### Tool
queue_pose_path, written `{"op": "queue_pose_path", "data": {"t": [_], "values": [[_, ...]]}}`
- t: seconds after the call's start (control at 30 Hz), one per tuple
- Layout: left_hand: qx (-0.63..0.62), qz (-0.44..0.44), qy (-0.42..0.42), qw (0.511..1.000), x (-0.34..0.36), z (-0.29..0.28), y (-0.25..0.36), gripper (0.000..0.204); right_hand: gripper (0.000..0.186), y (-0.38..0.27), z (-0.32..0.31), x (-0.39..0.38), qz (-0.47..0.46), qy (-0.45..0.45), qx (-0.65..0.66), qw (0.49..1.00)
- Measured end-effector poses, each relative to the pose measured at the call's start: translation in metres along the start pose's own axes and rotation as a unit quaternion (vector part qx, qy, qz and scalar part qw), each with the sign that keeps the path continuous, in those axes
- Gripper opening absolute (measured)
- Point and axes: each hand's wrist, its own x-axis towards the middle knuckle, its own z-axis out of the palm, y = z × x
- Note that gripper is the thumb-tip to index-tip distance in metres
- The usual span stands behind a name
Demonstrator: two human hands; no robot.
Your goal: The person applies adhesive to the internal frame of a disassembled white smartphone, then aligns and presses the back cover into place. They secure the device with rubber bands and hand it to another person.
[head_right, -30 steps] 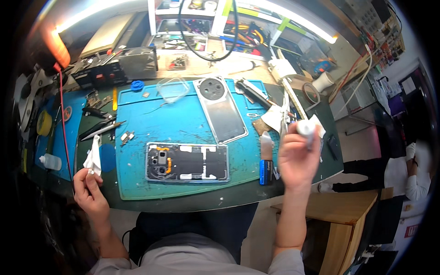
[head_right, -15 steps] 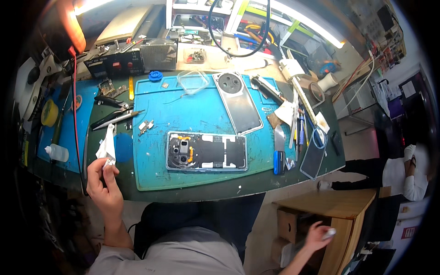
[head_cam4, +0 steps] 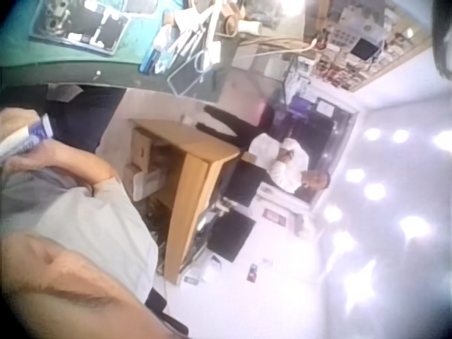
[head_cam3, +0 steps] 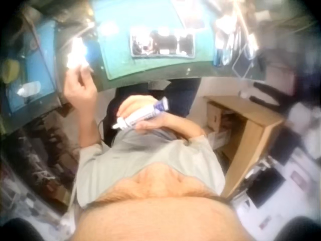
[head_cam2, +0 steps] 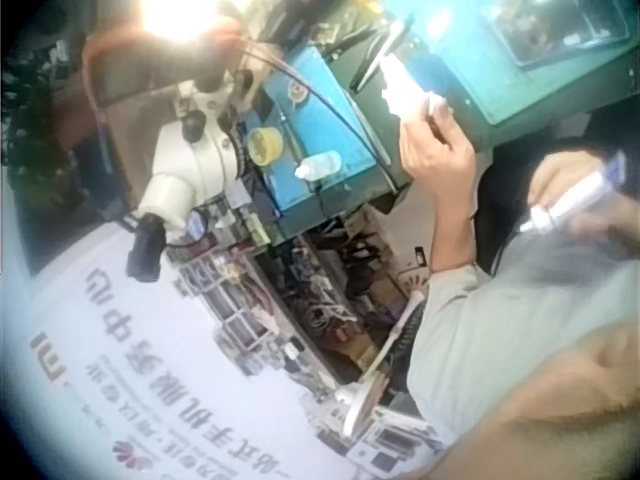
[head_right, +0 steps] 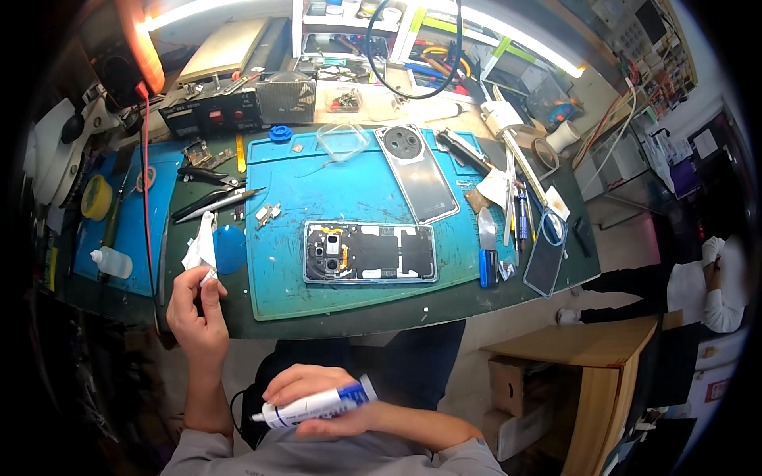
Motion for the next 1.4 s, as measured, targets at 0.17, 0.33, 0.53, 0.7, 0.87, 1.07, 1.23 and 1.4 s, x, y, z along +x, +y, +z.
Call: {"op": "queue_pose_path", "data": {"t": [0.17,0.33,0.53,0.7,0.87,1.07,1.23,1.4], "values": [[-0.001,-0.006,0.033,0.999,-0.003,0.001,0.0,0.011,0.038,-0.041,-0.044,-0.001,-0.115,0.203,-0.451,0.862],[-0.005,-0.004,0.016,1.0,-0.003,0.001,0.001,0.015,0.042,-0.049,-0.061,-0.004,-0.054,0.279,-0.535,0.796],[-0.024,-0.029,0.002,0.999,-0.006,0.0,-0.001,0.02,0.042,-0.047,-0.062,-0.003,-0.016,0.298,-0.543,0.785],[-0.033,-0.02,-0.001,0.999,-0.006,-0.001,-0.003,0.022,0.042,-0.047,-0.061,0.002,-0.009,0.291,-0.577,0.763],[-0.041,-0.028,-0.007,0.999,-0.005,-0.002,-0.002,0.023,0.042,-0.048,-0.061,0.004,-0.004,0.288,-0.588,0.756],[-0.042,-0.033,-0.009,0.999,-0.007,-0.003,-0.002,0.024,0.041,-0.048,-0.061,0.005,-0.005,0.283,-0.592,0.754],[-0.036,-0.037,-0.008,0.999,-0.007,-0.003,-0.002,0.024,0.04,-0.048,-0.06,0.006,-0.004,0.284,-0.591,0.755],[-0.031,-0.036,-0.011,0.999,-0.006,-0.003,-0.001,0.024,0.038,-0.048,-0.061,0.006,-0.016,0.283,-0.593,0.754]]}}
